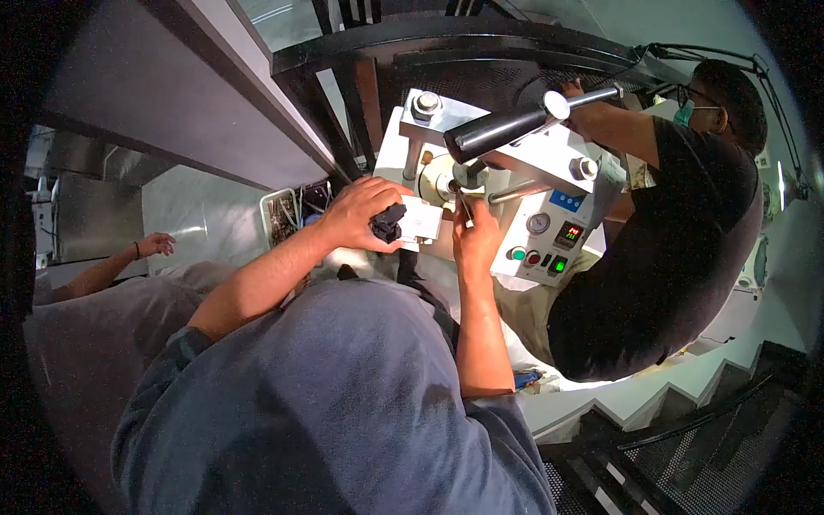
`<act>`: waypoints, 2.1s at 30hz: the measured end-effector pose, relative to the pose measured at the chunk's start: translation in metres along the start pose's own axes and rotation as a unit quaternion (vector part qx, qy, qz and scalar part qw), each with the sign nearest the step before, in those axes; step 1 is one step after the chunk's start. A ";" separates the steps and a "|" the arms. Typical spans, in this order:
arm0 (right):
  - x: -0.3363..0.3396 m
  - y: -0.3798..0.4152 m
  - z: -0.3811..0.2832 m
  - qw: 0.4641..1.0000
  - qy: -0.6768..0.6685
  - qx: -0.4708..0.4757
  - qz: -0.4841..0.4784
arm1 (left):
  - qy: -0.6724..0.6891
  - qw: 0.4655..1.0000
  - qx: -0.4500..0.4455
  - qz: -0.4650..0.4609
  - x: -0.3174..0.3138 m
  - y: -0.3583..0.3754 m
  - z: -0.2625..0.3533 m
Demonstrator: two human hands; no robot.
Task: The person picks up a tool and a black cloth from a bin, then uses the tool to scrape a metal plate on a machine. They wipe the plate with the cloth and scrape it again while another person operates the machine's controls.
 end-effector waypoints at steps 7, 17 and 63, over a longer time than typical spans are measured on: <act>-0.005 -0.014 -0.015 0.978 0.141 0.157 0.003 | 0.006 1.000 0.002 0.004 -0.001 0.000 -0.001; 0.017 -0.002 -0.011 0.994 0.040 0.097 0.010 | 0.010 1.000 0.001 0.007 -0.002 0.000 -0.001; 0.026 0.039 0.014 0.984 -0.132 -0.092 0.082 | 0.003 1.000 -0.005 0.022 0.003 -0.004 0.007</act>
Point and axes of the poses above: each hand's wrist, its own y-axis away from the middle knuckle, its own x-axis out of the back of the hand, z = x × y, the point moved 1 cm from there along -y, towards the middle knuckle, and after that the axes turned 2 degrees about y, right-handed, at the moved point
